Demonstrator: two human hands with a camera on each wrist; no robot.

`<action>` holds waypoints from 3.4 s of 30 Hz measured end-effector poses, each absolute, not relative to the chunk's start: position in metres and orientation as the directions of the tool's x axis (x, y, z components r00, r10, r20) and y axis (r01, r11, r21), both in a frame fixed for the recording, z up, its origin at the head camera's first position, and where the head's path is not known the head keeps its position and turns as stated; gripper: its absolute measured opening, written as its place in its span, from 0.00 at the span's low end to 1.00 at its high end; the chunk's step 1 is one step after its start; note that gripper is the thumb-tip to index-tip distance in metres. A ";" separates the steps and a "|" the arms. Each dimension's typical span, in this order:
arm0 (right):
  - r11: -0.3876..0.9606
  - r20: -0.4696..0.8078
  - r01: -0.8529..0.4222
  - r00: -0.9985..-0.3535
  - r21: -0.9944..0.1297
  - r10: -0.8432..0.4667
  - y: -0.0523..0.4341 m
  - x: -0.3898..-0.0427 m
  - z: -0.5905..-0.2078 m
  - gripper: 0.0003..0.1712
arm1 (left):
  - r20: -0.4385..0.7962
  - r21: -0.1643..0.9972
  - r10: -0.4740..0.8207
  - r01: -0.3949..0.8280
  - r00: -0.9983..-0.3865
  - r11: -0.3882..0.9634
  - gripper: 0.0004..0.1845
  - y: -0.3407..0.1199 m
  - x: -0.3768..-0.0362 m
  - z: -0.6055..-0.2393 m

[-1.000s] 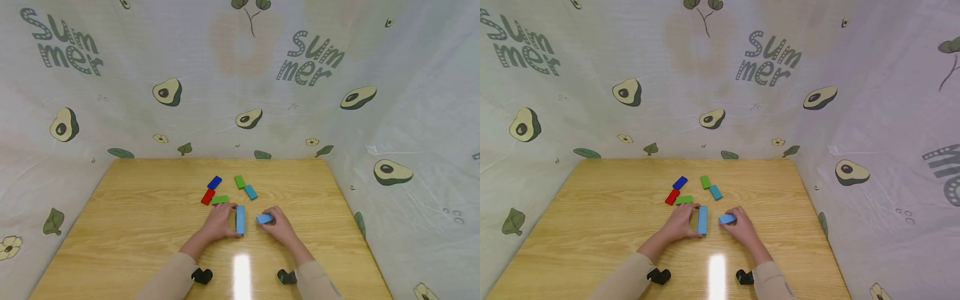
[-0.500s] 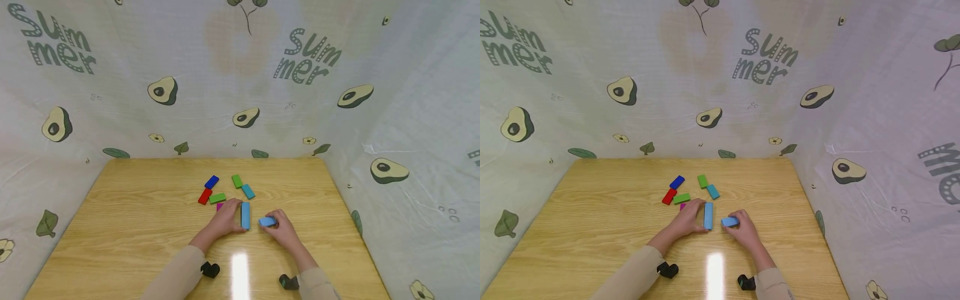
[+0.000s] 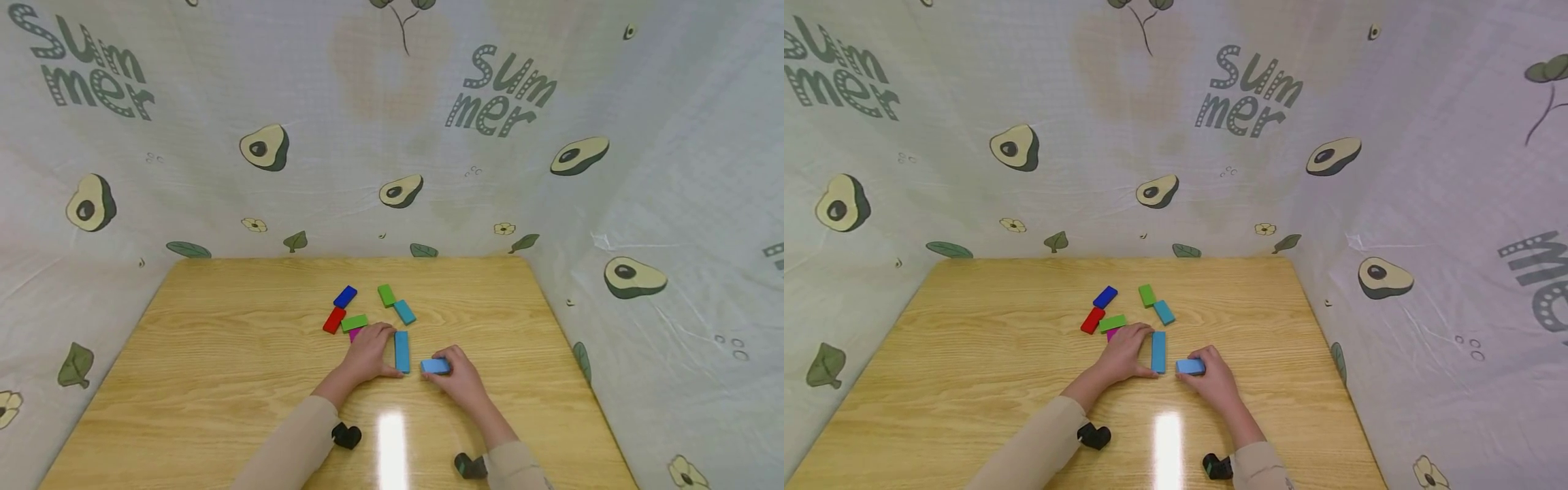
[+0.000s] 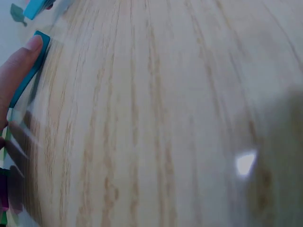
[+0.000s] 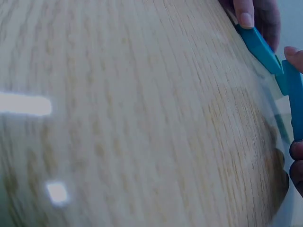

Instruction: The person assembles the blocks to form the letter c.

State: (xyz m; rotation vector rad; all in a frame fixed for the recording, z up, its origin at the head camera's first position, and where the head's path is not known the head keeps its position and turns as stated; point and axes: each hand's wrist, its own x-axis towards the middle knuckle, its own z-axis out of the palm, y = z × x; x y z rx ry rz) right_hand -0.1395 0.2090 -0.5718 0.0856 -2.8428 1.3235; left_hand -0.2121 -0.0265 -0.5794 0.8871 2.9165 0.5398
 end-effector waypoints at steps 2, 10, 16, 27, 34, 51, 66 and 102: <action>0.653 0.034 -0.056 -0.998 -0.756 -0.047 0.207 -0.139 -0.572 0.22 | 0.046 0.333 0.549 0.531 -0.834 0.779 0.55 -0.028 -0.213 -0.579; 0.681 0.048 -0.039 -0.999 -0.731 -0.005 0.199 -0.132 -0.573 0.21 | 0.067 0.341 0.571 0.557 -0.818 0.758 0.51 -0.033 -0.212 -0.580; 0.667 0.119 -0.087 -0.993 -0.740 0.002 0.192 -0.128 -0.576 0.17 | 0.119 0.300 0.572 0.579 -0.812 0.758 0.46 -0.034 -0.211 -0.586; 0.598 0.073 -0.054 -0.997 -0.800 0.007 0.185 -0.124 -0.579 0.11 | 0.166 0.261 0.533 0.558 -0.830 0.787 0.44 -0.034 -0.210 -0.597; 0.595 0.064 -0.060 -0.998 -0.801 -0.015 0.186 -0.120 -0.584 0.14 | 0.200 0.260 0.508 0.545 -0.838 0.797 0.46 -0.033 -0.210 -0.602; 0.636 0.104 -0.113 -0.993 -0.763 -0.052 0.187 -0.115 -0.590 0.14 | 0.189 0.232 0.509 0.541 -0.840 0.808 0.46 -0.030 -0.208 -0.600; 0.690 0.133 -0.121 -0.990 -0.713 -0.036 0.184 -0.114 -0.588 0.13 | 0.169 0.204 0.518 0.544 -0.838 0.814 0.45 -0.029 -0.209 -0.601; 0.731 0.137 -0.078 -0.990 -0.677 0.021 0.172 -0.112 -0.587 0.15 | 0.129 0.216 0.508 0.524 -0.852 0.824 0.46 -0.029 -0.207 -0.594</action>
